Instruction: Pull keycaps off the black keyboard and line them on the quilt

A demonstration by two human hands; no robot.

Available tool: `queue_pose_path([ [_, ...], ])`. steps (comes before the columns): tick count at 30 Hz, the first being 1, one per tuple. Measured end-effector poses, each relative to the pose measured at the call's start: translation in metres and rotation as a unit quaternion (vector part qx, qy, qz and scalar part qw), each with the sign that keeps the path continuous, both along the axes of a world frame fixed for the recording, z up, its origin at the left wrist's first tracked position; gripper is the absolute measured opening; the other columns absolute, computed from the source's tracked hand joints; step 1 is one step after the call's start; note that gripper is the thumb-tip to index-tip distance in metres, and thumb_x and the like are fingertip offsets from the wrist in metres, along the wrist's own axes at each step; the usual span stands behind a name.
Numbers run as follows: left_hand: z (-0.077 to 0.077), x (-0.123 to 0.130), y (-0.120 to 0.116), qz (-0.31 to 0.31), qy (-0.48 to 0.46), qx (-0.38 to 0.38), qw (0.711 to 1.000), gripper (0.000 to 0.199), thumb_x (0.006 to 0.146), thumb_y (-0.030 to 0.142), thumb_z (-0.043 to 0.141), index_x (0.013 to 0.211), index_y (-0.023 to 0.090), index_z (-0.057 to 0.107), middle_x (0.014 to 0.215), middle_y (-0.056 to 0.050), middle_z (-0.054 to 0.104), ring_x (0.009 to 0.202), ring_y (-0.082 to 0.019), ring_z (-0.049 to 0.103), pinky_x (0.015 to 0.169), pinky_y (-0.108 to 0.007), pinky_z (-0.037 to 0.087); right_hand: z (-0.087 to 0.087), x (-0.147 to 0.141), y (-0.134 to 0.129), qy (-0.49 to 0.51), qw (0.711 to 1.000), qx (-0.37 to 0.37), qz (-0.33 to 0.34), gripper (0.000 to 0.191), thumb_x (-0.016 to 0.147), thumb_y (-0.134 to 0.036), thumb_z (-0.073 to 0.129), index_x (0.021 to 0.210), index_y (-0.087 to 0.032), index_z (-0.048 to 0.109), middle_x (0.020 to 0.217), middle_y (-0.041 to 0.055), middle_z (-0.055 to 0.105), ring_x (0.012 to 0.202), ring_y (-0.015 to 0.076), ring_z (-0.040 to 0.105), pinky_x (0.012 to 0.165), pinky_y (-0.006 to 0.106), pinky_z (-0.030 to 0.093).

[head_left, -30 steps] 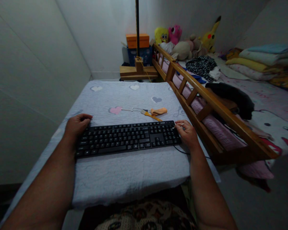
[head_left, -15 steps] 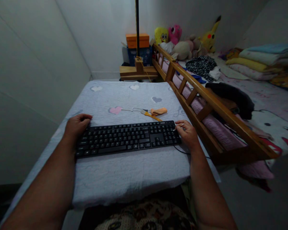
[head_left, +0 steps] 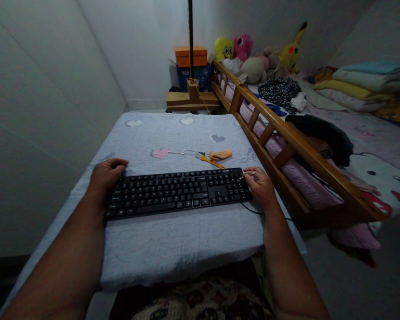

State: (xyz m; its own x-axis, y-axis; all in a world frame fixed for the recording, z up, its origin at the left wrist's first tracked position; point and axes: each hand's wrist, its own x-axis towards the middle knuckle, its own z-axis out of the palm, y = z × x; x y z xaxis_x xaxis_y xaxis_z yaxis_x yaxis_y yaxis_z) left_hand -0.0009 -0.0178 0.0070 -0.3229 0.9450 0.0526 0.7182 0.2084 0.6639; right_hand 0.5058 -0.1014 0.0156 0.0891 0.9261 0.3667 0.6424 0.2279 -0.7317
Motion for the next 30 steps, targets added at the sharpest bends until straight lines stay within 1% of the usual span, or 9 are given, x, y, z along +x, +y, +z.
queue_pose_path([
  [5,0.0016,0.0017,-0.0009,0.007,0.005,-0.005,1.0,0.049,0.062,0.038,0.054,0.101,0.016,0.074,0.09,-0.005,0.072,0.082,-0.024,0.062,0.089,-0.04,0.052,-0.0012,0.0006,-0.0005,0.005,1.0,-0.002,-0.001,0.02,0.087,-0.033,0.057,0.075,-0.023,0.07,0.102,0.007,0.071,0.101,0.0238,0.065,0.098,0.041,0.048],
  [9,0.0018,0.002,-0.0001,0.004,0.002,0.001,1.0,0.048,0.062,0.037,0.054,0.1,0.016,0.074,0.092,-0.005,0.072,0.084,-0.024,0.063,0.09,-0.04,0.052,-0.0014,0.0013,-0.001,0.004,1.0,-0.004,0.0,0.021,0.086,-0.033,0.057,0.074,-0.023,0.07,0.103,0.0077,0.071,0.102,0.0242,0.065,0.098,0.042,0.048],
  [14,0.0004,0.0,0.0007,0.003,0.011,-0.007,1.0,0.05,0.063,0.038,0.054,0.103,0.015,0.074,0.091,-0.006,0.072,0.084,-0.025,0.063,0.089,-0.041,0.052,-0.0006,0.0014,-0.0017,0.003,1.0,-0.008,0.0,0.02,0.086,-0.033,0.057,0.073,-0.023,0.069,0.104,0.0076,0.071,0.103,0.0242,0.065,0.099,0.043,0.047],
  [19,-0.0016,-0.0016,0.0007,0.001,0.01,-0.003,1.0,0.051,0.064,0.038,0.055,0.105,0.015,0.074,0.094,-0.006,0.072,0.08,-0.023,0.062,0.089,-0.04,0.051,-0.0007,0.0005,-0.0026,0.007,1.0,-0.01,0.003,0.021,0.085,-0.033,0.057,0.07,-0.023,0.067,0.104,0.0078,0.071,0.103,0.0245,0.065,0.099,0.042,0.047],
  [24,-0.0015,-0.0008,-0.0012,0.005,0.007,0.001,1.0,0.048,0.064,0.038,0.055,0.104,0.017,0.075,0.088,-0.003,0.072,0.074,-0.021,0.059,0.088,-0.04,0.052,0.0011,-0.0006,-0.0036,0.006,1.0,-0.01,0.002,0.02,0.086,-0.033,0.057,0.072,-0.023,0.067,0.105,0.0076,0.071,0.103,0.0244,0.065,0.099,0.042,0.047],
  [30,-0.0007,-0.0006,-0.0013,0.0,0.01,0.006,1.0,0.049,0.063,0.038,0.055,0.103,0.016,0.075,0.093,-0.005,0.073,0.078,-0.023,0.062,0.089,-0.04,0.052,0.003,-0.0011,-0.0032,0.001,1.0,-0.009,0.008,0.02,0.086,-0.033,0.056,0.072,-0.024,0.067,0.104,0.0071,0.071,0.102,0.0237,0.065,0.099,0.042,0.046],
])
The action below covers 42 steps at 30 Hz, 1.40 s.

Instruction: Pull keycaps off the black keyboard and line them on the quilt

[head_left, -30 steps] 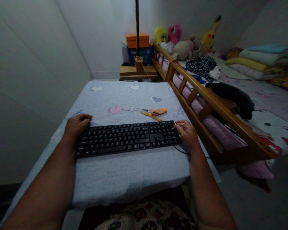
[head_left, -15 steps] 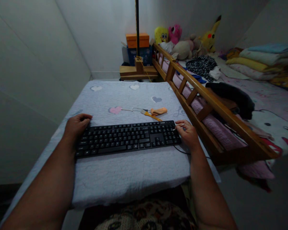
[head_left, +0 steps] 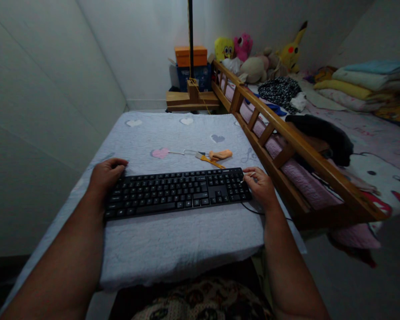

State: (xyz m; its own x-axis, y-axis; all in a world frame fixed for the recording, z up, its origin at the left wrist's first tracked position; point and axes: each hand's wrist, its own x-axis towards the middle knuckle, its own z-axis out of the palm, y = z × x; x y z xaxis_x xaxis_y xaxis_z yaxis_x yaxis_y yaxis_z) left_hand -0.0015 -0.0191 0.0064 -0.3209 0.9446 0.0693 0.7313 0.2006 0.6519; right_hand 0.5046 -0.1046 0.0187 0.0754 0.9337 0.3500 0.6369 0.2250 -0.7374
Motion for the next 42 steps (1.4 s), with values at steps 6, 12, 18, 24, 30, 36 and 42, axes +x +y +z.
queue_pose_path([
  [6,0.0008,0.0003,0.0018,0.003,-0.001,-0.009,1.0,0.051,0.063,0.039,0.055,0.104,0.016,0.074,0.094,-0.006,0.072,0.083,-0.024,0.063,0.089,-0.039,0.052,0.0005,-0.0009,0.0,-0.001,1.0,0.002,0.006,0.02,0.086,-0.034,0.056,0.073,-0.024,0.067,0.105,0.0072,0.072,0.104,0.0244,0.065,0.1,0.043,0.046],
  [12,0.0007,-0.0005,0.0023,-0.005,0.006,-0.008,1.0,0.049,0.063,0.038,0.055,0.103,0.015,0.074,0.092,-0.006,0.072,0.085,-0.025,0.063,0.089,-0.04,0.051,0.0013,-0.0029,-0.0005,-0.002,1.0,-0.001,0.01,0.018,0.086,-0.033,0.058,0.074,-0.025,0.069,0.106,0.0064,0.072,0.108,0.025,0.062,0.103,0.045,0.044],
  [18,-0.0001,-0.0004,0.0012,0.002,-0.008,-0.006,1.0,0.05,0.063,0.039,0.055,0.103,0.016,0.074,0.088,-0.005,0.072,0.079,-0.023,0.062,0.085,-0.038,0.053,0.0015,-0.0036,0.0004,-0.011,1.0,0.012,0.018,0.017,0.086,-0.033,0.059,0.074,-0.025,0.069,0.107,0.0062,0.071,0.108,0.0249,0.061,0.104,0.046,0.044],
  [24,0.0012,0.001,0.0006,0.005,-0.006,-0.015,1.0,0.051,0.062,0.038,0.055,0.104,0.016,0.074,0.087,-0.005,0.07,0.078,-0.023,0.061,0.083,-0.039,0.052,0.0008,-0.0046,0.0003,-0.016,0.999,0.008,0.029,0.019,0.088,-0.034,0.059,0.073,-0.026,0.068,0.108,0.0064,0.071,0.111,0.0258,0.059,0.106,0.047,0.042],
  [30,0.0016,0.0018,0.0012,0.009,-0.009,-0.018,1.0,0.052,0.062,0.038,0.054,0.105,0.016,0.074,0.087,-0.005,0.07,0.077,-0.023,0.061,0.083,-0.039,0.052,0.0013,-0.0047,0.0003,-0.023,0.999,0.0,0.034,0.02,0.087,-0.034,0.059,0.072,-0.025,0.068,0.111,0.0067,0.071,0.112,0.026,0.058,0.106,0.047,0.041],
  [36,-0.0001,0.0,0.0014,-0.001,-0.008,-0.006,1.0,0.05,0.063,0.038,0.054,0.103,0.015,0.074,0.092,-0.006,0.071,0.084,-0.024,0.063,0.087,-0.039,0.051,0.0006,-0.0014,0.0,-0.016,1.0,0.005,0.021,0.019,0.087,-0.034,0.058,0.075,-0.025,0.069,0.111,0.0069,0.071,0.112,0.0257,0.059,0.106,0.047,0.041],
  [42,-0.0017,-0.0012,0.0013,-0.001,0.0,-0.005,1.0,0.052,0.064,0.039,0.055,0.106,0.015,0.074,0.093,-0.006,0.072,0.082,-0.023,0.062,0.087,-0.038,0.052,-0.0039,0.0033,0.0009,-0.018,1.0,0.012,0.005,0.02,0.086,-0.033,0.057,0.072,-0.025,0.067,0.112,0.0078,0.07,0.111,0.0268,0.059,0.105,0.048,0.043],
])
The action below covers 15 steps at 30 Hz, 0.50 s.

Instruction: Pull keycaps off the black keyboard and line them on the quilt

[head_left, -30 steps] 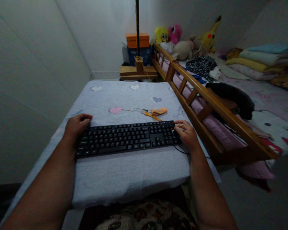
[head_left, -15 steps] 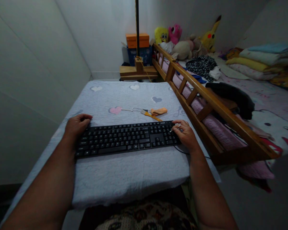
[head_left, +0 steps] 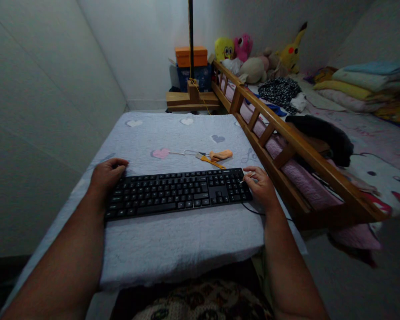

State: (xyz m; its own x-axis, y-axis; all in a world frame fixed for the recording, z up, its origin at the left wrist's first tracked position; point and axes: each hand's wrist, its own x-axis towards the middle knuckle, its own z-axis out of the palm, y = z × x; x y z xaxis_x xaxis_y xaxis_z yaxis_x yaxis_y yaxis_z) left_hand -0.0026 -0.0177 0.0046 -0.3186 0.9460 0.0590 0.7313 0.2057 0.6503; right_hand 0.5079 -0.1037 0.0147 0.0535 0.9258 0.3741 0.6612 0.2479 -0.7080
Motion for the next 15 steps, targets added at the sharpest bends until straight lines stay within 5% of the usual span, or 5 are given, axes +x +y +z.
queue_pose_path([
  [15,0.0005,0.0005,0.0019,-0.004,0.011,-0.001,1.0,0.051,0.064,0.038,0.054,0.104,0.015,0.074,0.094,-0.006,0.072,0.085,-0.024,0.064,0.09,-0.04,0.052,0.0,-0.0013,0.0003,-0.001,1.0,0.002,0.002,0.019,0.087,-0.032,0.057,0.073,-0.024,0.067,0.111,0.0082,0.071,0.111,0.0275,0.06,0.105,0.048,0.042],
])
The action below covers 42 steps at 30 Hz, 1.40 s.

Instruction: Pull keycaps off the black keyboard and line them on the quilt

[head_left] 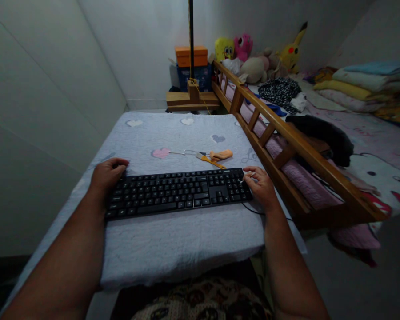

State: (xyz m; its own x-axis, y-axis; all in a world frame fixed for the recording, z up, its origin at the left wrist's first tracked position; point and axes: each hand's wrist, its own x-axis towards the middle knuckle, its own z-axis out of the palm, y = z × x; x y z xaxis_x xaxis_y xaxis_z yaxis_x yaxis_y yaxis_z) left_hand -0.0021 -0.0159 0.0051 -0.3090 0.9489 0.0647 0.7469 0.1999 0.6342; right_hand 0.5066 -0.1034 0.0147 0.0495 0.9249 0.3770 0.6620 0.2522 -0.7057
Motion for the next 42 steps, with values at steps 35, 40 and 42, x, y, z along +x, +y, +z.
queue_pose_path([
  [35,0.004,0.004,-0.003,0.009,-0.012,-0.01,1.0,0.051,0.064,0.037,0.055,0.106,0.015,0.074,0.092,-0.005,0.071,0.076,-0.022,0.06,0.087,-0.039,0.052,0.001,-0.011,0.004,-0.029,0.999,0.028,0.017,0.016,0.089,-0.031,0.058,0.078,-0.026,0.069,0.107,0.0066,0.071,0.11,0.0271,0.059,0.104,0.048,0.043],
  [40,0.003,0.002,-0.003,0.008,-0.01,-0.007,1.0,0.051,0.064,0.038,0.055,0.105,0.016,0.074,0.087,-0.004,0.071,0.073,-0.021,0.059,0.085,-0.039,0.052,0.001,-0.012,0.004,-0.035,0.999,0.029,0.014,0.017,0.09,-0.031,0.058,0.08,-0.027,0.071,0.105,0.0067,0.071,0.11,0.0281,0.059,0.103,0.05,0.044],
  [42,0.003,0.003,-0.003,0.007,-0.005,-0.006,1.0,0.051,0.064,0.038,0.054,0.105,0.016,0.074,0.088,-0.004,0.071,0.075,-0.022,0.06,0.085,-0.038,0.052,0.002,-0.013,0.004,-0.036,0.999,0.029,0.013,0.017,0.09,-0.031,0.058,0.08,-0.027,0.072,0.105,0.0069,0.071,0.109,0.0282,0.059,0.102,0.05,0.044],
])
